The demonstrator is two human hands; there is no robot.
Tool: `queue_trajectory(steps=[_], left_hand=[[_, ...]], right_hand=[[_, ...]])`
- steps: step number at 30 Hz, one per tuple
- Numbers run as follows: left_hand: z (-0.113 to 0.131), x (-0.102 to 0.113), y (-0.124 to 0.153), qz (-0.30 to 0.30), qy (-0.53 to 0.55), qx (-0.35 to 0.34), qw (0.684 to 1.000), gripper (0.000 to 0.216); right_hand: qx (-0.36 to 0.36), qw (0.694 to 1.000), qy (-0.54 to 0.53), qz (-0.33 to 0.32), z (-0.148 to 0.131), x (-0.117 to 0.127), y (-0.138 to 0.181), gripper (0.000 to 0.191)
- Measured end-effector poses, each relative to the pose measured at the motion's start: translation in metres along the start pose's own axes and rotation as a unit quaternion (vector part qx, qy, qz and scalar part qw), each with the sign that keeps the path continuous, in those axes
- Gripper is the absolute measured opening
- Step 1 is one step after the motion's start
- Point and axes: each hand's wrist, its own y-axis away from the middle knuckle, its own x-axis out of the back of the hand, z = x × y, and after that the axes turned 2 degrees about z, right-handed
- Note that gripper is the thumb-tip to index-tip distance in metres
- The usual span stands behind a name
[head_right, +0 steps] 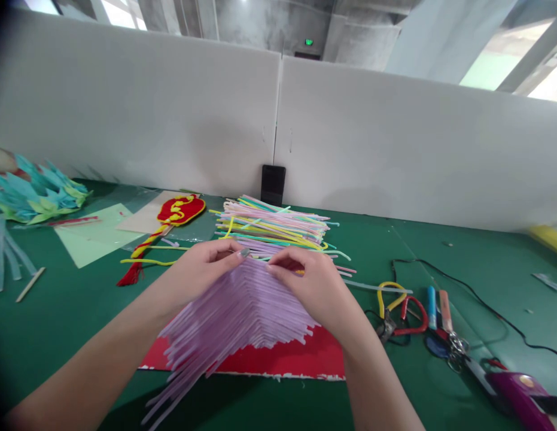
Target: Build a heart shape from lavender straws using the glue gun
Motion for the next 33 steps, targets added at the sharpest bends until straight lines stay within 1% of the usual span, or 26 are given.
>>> queue_trajectory(steps=[2, 7, 10, 17, 24, 29, 33], left_hand=[[-0.0002, 0.0, -0.0007, 0.002, -0.005, 0.001, 1.0, 0.021], [0.0001, -0.0006, -0.0017, -0.016, 0.007, -0.017, 1.0, 0.02], [-0.0004, -0.0004, -0.0015, -0.012, 0.004, -0.02, 1.0, 0.021], [-0.0007, -0.0004, -0.0003, -0.002, 0.013, 0.02, 1.0, 0.019], [0.0036, -0.001, 0.0001, 0.011, 0.002, -0.009, 1.0, 0.018], [0.0032, -0.0013, 0.0007, -0.01, 0.025, 0.027, 0.999, 0.018], [0.0051, -0.0017, 0.001, -0.017, 0.027, 0.024, 0.999, 0.013]], right_hand=[[-0.001, 1.0, 0.003, 0.001, 0.0009, 0.0001, -0.0002, 0.009], [0.003, 1.0, 0.007, 0.001, 0.0018, 0.0004, -0.0004, 0.009], [-0.001, 1.0, 0.004, 0.0, 0.0017, 0.0003, -0.0003, 0.009], [0.0, 1.0, -0.002, 0.001, 0.0017, -0.0001, -0.0005, 0.009], [-0.012, 1.0, -0.003, 0.011, 0.0043, 0.0002, -0.0017, 0.009], [-0.018, 1.0, 0.003, 0.014, 0.0038, 0.0003, -0.0032, 0.009], [-0.023, 1.0, 0.0, 0.015, 0.0029, 0.0005, -0.0026, 0.008]])
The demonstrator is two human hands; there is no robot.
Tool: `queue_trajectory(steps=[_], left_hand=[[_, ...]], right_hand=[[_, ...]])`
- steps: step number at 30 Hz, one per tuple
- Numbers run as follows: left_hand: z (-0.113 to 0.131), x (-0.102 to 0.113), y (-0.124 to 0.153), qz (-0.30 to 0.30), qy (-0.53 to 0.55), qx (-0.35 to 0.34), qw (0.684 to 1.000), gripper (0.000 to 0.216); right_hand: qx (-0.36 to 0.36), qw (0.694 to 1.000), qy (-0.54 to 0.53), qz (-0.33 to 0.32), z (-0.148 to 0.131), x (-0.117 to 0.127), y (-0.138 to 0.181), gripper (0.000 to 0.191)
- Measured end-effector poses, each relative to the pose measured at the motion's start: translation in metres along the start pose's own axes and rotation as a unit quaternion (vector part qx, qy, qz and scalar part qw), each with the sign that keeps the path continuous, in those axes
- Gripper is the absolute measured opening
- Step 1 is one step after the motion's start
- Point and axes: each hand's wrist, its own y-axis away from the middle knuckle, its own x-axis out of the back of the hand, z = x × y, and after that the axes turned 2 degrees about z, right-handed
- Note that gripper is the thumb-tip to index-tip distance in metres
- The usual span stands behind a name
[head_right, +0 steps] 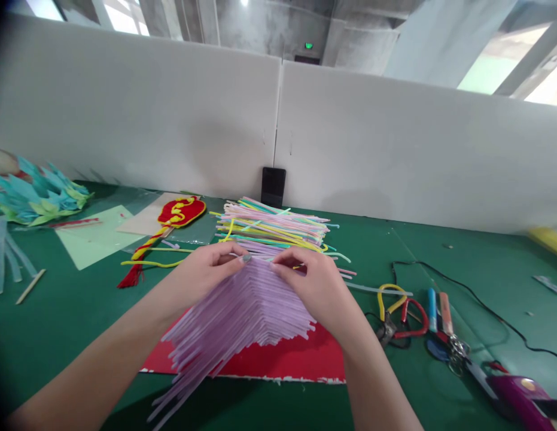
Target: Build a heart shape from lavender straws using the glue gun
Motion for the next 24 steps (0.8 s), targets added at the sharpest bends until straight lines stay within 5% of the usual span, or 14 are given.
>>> queue_trajectory(steps=[24], left_hand=[[0.001, -0.0003, 0.0004, -0.007, -0.019, -0.02, 1.0, 0.017]], right_hand=[[0.028, 0.997, 0.033, -0.07, -0.0011, -0.0034, 0.0022, 0.009]])
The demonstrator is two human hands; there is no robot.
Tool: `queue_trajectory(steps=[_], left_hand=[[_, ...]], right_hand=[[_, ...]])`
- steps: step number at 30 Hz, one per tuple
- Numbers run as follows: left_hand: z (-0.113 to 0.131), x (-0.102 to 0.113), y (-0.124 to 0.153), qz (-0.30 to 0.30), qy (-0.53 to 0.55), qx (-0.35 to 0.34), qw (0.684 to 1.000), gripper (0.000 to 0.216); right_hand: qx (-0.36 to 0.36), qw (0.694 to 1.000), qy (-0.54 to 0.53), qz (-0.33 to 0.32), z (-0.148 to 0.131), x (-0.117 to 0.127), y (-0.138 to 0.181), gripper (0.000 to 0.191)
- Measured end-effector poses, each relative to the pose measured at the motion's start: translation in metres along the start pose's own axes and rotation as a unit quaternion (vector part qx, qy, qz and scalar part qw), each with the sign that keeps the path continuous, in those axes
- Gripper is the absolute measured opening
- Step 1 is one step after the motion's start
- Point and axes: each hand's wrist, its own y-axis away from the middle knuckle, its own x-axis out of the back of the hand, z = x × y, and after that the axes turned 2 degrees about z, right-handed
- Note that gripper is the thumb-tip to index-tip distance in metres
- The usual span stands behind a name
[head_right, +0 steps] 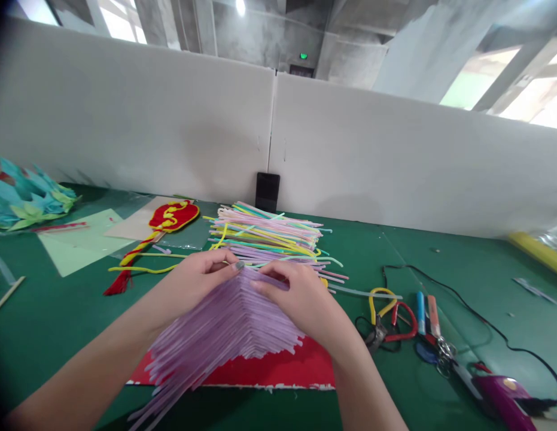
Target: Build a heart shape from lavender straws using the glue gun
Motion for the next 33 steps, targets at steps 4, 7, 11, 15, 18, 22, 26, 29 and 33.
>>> queue_trajectory(steps=[4, 7, 11, 15, 18, 22, 26, 29, 33], left_hand=[[0.0008, 0.0002, 0.0005, -0.003, -0.008, 0.0, 1.0, 0.017], [0.0, 0.0005, 0.0008, 0.002, -0.004, 0.0, 1.0, 0.014], [-0.0009, 0.0003, 0.0021, -0.009, 0.008, -0.005, 1.0, 0.015], [0.0008, 0.0002, 0.0034, -0.016, 0.019, -0.002, 1.0, 0.014], [0.0022, 0.0005, 0.0032, -0.012, 0.018, -0.007, 1.0, 0.013], [0.0032, 0.0006, 0.0027, 0.005, -0.002, -0.018, 1.0, 0.017], [0.0044, 0.0002, 0.0031, 0.02, -0.036, -0.024, 0.999, 0.023], [0.0063, -0.0003, 0.0038, 0.027, -0.049, -0.018, 0.998, 0.025], [0.0088, -0.0004, 0.0042, 0.034, -0.055, -0.013, 0.998, 0.025]], right_hand=[[-0.01, 1.0, -0.002, -0.003, 0.0007, -0.0007, -0.0006, 0.008], [-0.017, 1.0, -0.017, 0.009, 0.0024, -0.0013, -0.001, 0.008], [-0.011, 0.999, -0.031, 0.019, 0.0032, -0.0022, -0.0015, 0.008], [-0.007, 0.999, -0.036, 0.02, 0.0022, -0.0027, -0.0017, 0.009], [-0.006, 0.999, -0.037, 0.017, 0.0017, -0.0028, -0.0014, 0.009], [-0.009, 0.999, -0.027, 0.023, 0.0024, -0.0028, -0.001, 0.009], [-0.009, 1.0, -0.012, 0.014, 0.0037, -0.0026, -0.001, 0.012], [0.001, 1.0, -0.011, 0.018, 0.0034, -0.0021, -0.0008, 0.013], [0.003, 1.0, -0.017, 0.025, 0.0013, -0.0015, -0.0002, 0.014]])
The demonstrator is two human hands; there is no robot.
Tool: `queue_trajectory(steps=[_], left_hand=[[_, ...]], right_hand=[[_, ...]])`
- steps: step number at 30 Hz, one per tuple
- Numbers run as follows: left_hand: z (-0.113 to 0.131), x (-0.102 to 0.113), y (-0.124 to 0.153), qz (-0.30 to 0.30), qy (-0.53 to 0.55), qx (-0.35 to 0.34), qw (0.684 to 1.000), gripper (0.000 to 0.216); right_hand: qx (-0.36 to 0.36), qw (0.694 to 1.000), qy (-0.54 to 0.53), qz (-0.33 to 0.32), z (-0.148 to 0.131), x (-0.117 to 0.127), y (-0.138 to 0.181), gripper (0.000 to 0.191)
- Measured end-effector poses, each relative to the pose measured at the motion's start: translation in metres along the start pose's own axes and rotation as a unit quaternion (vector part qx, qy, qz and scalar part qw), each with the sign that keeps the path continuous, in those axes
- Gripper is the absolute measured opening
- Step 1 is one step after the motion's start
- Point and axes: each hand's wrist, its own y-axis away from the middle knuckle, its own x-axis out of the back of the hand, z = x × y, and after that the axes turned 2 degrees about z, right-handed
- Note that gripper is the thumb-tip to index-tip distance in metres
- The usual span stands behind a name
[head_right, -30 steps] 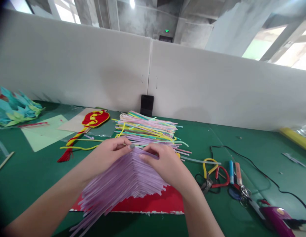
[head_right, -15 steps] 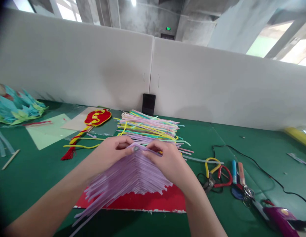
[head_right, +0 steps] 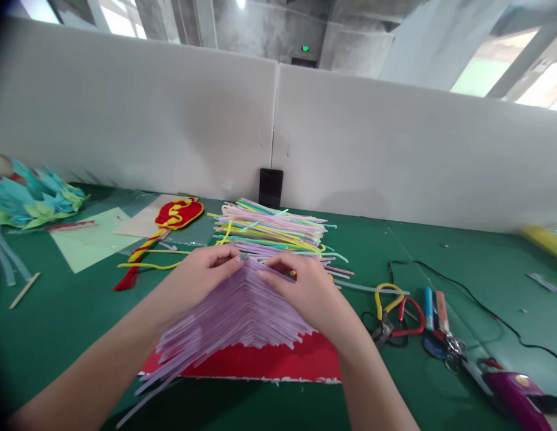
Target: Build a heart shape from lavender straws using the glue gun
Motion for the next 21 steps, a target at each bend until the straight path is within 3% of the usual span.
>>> queue_trajectory(steps=[10, 21], left_hand=[[-0.004, 0.0, -0.002, -0.011, -0.014, -0.008, 1.0, 0.027], [-0.01, -0.001, -0.003, 0.044, -0.03, 0.006, 0.999, 0.029]], right_hand=[[-0.006, 1.0, -0.018, 0.01, -0.001, -0.001, 0.0, 0.009], [-0.008, 1.0, -0.016, 0.01, 0.001, 0.0, -0.001, 0.012]])
